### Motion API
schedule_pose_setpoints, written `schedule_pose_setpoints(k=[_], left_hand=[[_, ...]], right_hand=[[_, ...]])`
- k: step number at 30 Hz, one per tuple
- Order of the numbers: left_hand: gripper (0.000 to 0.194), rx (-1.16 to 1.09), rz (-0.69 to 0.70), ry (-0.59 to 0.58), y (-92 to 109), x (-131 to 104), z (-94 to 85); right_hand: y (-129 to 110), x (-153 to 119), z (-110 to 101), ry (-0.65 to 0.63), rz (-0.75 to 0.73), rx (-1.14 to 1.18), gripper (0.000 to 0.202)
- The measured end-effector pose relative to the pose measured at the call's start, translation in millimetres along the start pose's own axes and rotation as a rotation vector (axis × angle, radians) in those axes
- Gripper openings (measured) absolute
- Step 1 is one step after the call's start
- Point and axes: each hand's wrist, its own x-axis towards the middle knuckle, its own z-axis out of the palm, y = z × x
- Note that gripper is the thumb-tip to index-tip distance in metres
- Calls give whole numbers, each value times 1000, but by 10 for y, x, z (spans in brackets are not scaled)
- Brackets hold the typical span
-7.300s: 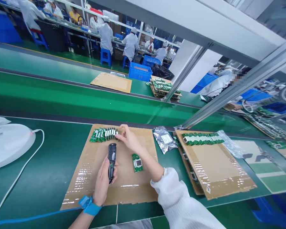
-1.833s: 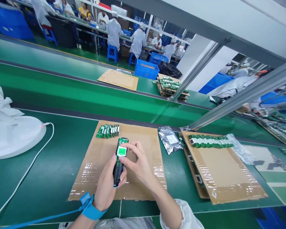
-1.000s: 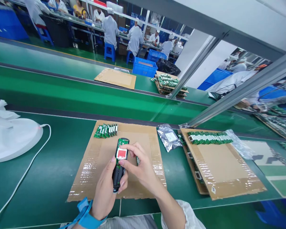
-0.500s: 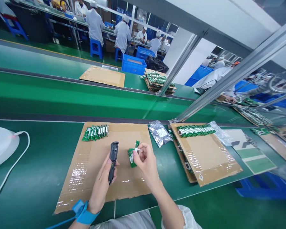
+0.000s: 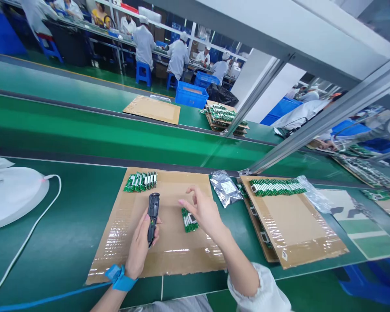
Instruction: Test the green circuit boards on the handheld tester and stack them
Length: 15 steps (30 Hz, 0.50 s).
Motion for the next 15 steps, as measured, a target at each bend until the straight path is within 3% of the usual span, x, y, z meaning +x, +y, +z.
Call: schedule_pose_setpoints(k=[3, 8, 12, 15], left_hand=[[43, -24, 26, 2, -22, -3, -12], [44, -33, 47, 18, -31, -18, -37], [47, -60, 25, 11, 8, -10, -53], [49, -123, -21, 22, 72, -3, -47]], right_hand=[[-224, 465, 99, -101, -56, 185, 25], [-385, 1096, 488, -312, -103, 389, 30], [-261, 1215, 597, -446, -39, 544, 30], [-189, 1036, 509, -414, -10, 640, 34]])
